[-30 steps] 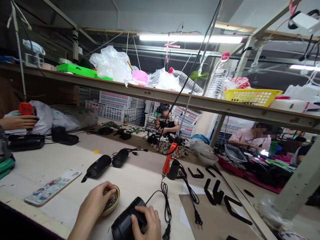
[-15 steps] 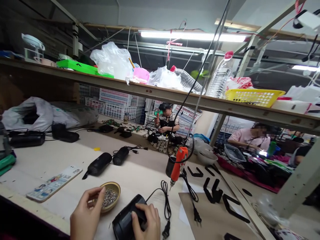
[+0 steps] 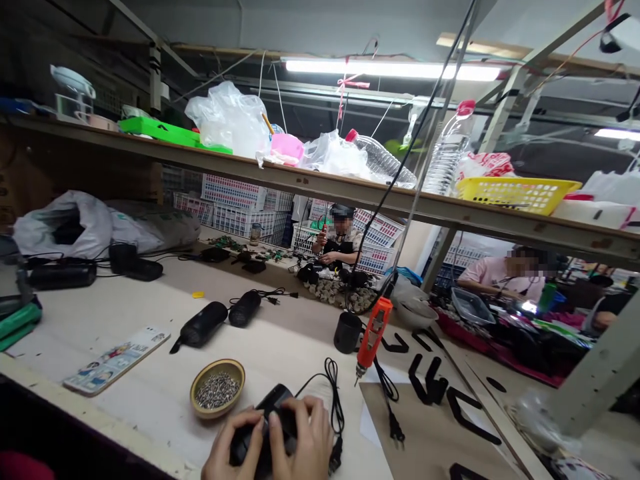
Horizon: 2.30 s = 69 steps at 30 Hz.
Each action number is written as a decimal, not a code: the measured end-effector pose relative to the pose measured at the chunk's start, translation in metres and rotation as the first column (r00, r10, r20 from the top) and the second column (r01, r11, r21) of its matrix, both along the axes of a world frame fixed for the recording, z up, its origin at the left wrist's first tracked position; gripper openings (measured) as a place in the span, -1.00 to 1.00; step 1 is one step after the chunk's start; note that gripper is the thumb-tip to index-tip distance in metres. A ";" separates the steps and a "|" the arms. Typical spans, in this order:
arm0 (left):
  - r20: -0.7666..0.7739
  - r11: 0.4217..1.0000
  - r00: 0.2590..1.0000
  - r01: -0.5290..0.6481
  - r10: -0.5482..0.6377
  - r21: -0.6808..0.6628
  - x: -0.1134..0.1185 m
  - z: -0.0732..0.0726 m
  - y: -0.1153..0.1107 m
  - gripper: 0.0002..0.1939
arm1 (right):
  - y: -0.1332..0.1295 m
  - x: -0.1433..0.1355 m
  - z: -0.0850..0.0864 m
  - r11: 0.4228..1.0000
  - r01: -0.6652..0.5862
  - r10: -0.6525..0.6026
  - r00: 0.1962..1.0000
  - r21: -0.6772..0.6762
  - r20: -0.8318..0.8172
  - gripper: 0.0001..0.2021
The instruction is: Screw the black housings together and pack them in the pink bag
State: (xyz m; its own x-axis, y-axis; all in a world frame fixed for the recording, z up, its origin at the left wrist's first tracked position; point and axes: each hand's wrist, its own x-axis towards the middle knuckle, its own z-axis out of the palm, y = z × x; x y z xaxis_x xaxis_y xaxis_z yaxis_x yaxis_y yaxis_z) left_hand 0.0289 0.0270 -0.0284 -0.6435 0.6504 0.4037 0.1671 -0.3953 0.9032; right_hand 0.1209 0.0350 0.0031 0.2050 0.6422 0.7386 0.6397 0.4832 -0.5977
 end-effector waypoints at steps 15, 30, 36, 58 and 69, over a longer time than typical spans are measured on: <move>0.291 0.977 0.945 0.188 -0.151 -0.103 -0.008 0.015 -0.014 -0.48 | 0.108 0.076 0.096 0.920 -0.367 0.165 0.686 -0.141 -0.709 -0.27; 0.346 0.989 0.930 0.145 -0.125 -0.031 -0.003 0.018 -0.017 -0.52 | 0.026 -0.032 0.113 0.758 -0.542 0.590 0.333 0.363 -0.735 -0.81; 0.354 0.987 0.926 0.157 -0.134 -0.036 -0.003 0.018 -0.016 -0.50 | 0.023 -0.053 0.103 0.718 -0.591 0.612 0.284 0.367 -0.739 -0.86; 0.318 0.980 0.931 0.199 -0.180 -0.027 -0.007 0.014 -0.014 -0.54 | 0.021 -0.058 0.100 0.692 -0.620 0.628 0.263 0.371 -0.733 -0.73; 0.240 0.977 0.957 0.191 -0.165 -0.090 -0.008 0.007 -0.013 -0.56 | 0.027 -0.043 0.114 0.767 -0.545 0.589 0.388 0.339 -0.709 -0.82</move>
State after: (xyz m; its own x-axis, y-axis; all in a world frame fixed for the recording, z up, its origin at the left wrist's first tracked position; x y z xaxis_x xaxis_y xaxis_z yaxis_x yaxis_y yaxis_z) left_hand 0.0212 0.0140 -0.0215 -0.5801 0.7950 0.1773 -0.1136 -0.2944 0.9489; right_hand 0.0783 0.0621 0.1169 0.2783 0.8017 0.5290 -0.4595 0.5947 -0.6597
